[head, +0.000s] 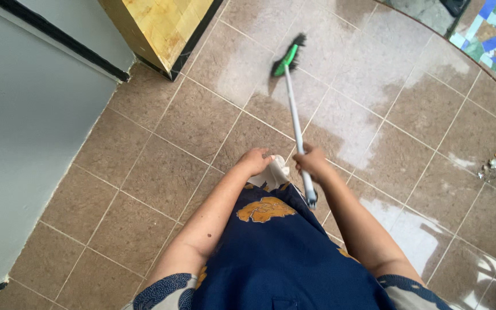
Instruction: The person sweeps the tiled floor using a broom, pushing debris across the surface.
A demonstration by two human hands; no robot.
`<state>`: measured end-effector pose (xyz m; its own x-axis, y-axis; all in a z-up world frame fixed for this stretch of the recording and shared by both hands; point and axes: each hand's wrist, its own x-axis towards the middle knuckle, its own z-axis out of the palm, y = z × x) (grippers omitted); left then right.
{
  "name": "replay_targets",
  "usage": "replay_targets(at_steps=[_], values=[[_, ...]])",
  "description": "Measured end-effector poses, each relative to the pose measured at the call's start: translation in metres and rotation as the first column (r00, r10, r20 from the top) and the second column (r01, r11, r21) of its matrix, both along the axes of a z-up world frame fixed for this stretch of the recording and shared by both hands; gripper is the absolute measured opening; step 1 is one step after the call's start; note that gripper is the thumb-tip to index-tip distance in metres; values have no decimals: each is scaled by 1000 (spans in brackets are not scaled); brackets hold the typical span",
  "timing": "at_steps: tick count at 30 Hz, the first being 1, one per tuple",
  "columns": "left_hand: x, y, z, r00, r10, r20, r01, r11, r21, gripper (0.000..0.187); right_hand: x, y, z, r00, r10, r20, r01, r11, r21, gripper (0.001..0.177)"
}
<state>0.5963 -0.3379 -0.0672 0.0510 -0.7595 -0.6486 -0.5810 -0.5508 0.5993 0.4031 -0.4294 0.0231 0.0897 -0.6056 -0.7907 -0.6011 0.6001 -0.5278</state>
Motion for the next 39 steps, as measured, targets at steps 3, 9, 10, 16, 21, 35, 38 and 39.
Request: replay_targets(at_steps=[3, 9, 10, 16, 21, 35, 38, 39], values=[[0, -9, 6, 1000, 10, 12, -8, 992, -122, 68, 13, 9, 24, 992, 127, 2, -127, 991, 31, 64], [11, -35, 29, 991, 114, -72, -111, 993, 44, 62, 57, -5, -21, 945, 313, 100, -319, 946, 55, 57], [16, -39, 27, 992, 119, -28, -114, 983, 142, 63, 66, -9, -36, 914, 395, 89, -399, 916, 32, 55], [21, -63, -13, 999, 48, 21, -50, 993, 106, 62, 58, -55, -104, 884, 459, 84, -460, 888, -12, 58], [0, -116, -12, 1000, 30, 1, -30, 991, 134, 66, -19, -119, -99, 967, 232, 106, -246, 958, 149, 58], [-33, -241, 61, 990, 65, -123, -74, 995, -64, 75, 11, -163, 3, 979, 138, 150, -124, 987, -98, 52], [-18, -253, 78, 979, 189, -78, -183, 980, 77, 71, 31, -180, -6, 967, 190, 172, -183, 981, -59, 50], [-11, -256, 78, 980, 185, -77, -179, 981, 78, 71, 38, -186, -15, 957, 257, 137, -254, 966, -41, 48]])
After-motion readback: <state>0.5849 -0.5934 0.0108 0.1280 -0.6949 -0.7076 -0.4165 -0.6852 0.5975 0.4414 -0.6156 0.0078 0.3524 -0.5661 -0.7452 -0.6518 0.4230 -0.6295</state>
